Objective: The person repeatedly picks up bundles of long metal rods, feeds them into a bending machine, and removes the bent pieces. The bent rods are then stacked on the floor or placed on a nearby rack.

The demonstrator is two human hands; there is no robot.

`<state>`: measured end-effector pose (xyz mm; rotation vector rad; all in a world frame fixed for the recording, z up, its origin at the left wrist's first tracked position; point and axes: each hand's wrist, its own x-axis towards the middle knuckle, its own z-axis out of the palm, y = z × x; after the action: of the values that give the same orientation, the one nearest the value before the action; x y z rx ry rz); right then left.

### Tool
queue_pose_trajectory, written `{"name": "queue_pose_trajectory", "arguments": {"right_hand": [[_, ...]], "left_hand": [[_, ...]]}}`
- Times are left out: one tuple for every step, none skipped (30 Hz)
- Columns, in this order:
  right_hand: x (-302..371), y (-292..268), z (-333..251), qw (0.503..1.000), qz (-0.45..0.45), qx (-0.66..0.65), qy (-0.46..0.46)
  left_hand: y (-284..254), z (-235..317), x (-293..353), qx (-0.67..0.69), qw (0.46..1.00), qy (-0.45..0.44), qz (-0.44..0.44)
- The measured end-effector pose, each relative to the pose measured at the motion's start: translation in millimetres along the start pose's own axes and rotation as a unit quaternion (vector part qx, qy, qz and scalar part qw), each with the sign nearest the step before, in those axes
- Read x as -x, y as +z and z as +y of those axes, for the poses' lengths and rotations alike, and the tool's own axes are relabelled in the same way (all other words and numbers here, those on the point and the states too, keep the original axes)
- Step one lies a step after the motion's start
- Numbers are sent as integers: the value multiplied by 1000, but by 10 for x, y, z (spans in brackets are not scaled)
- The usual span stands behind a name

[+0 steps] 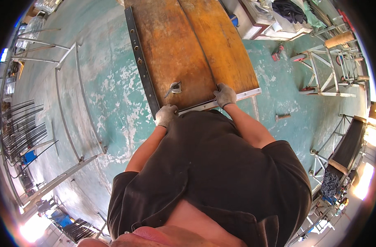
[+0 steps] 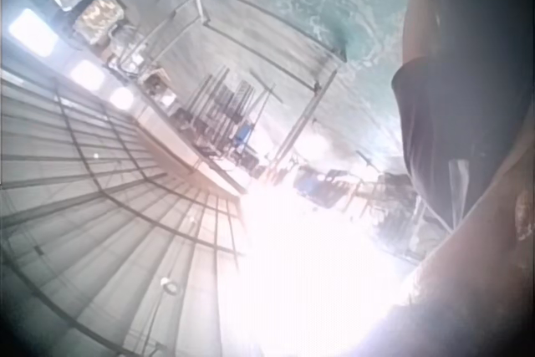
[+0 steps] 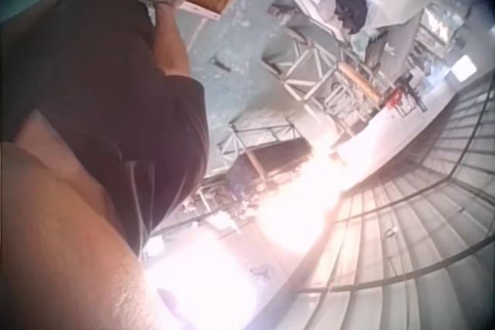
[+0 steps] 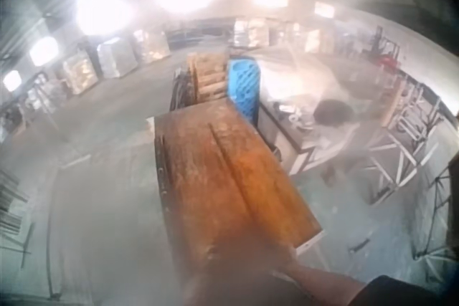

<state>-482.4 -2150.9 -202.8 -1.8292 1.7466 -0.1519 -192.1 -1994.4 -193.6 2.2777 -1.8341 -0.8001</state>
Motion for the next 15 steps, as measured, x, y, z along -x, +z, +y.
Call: {"name": "queue_pose_trajectory", "arguments": {"right_hand": [[1, -6, -3, 1000, -7, 1, 1], [10, -10, 3, 1000, -1, 2, -2], [23, -10, 6, 1000, 5, 3, -4], [32, -10, 3, 1000, 12, 3, -6], [54, -20, -23, 1000, 13, 9, 8], [61, -34, -73, 1000, 14, 15, 23], [68, -51, -95, 999, 16, 21, 37], [66, -64, -90, 999, 22, 18, 42], [65, -76, -80, 998, 28, 15, 46], [61, -84, -64, 998, 34, 13, 51], [36, -64, -17, 998, 36, 13, 43], [11, -38, 32, 999, 37, 13, 34], [2, -9, 79, 999, 38, 12, 26], [4, -18, 70, 999, 33, 10, 27], [8, -24, 59, 999, 27, 7, 27]], "left_hand": [[1, -6, 2, 2, 1000, 1, 1], [3, 8, 11, 5, 1000, 2, 2], [-5, 9, 5, 3, 1000, 0, -3], [-23, -2, -20, 0, 1000, -2, -8], [-19, -3, -16, 0, 1000, -6, -16], [31, -25, -21, -9, 1000, 2, -6], [102, -56, -31, -17, 1000, 9, 4], [141, -73, -46, -27, 999, 18, 16], [187, -82, -45, -29, 998, 37, 29], [233, -92, -36, -30, 997, 55, 43], [264, -100, -33, -32, 995, 73, 56], [290, -113, -39, -31, 996, 69, 49], [312, -133, -47, -29, 997, 65, 43], [290, -125, -64, -29, 997, 62, 39], [270, -118, -68, -27, 998, 51, 34]]}}
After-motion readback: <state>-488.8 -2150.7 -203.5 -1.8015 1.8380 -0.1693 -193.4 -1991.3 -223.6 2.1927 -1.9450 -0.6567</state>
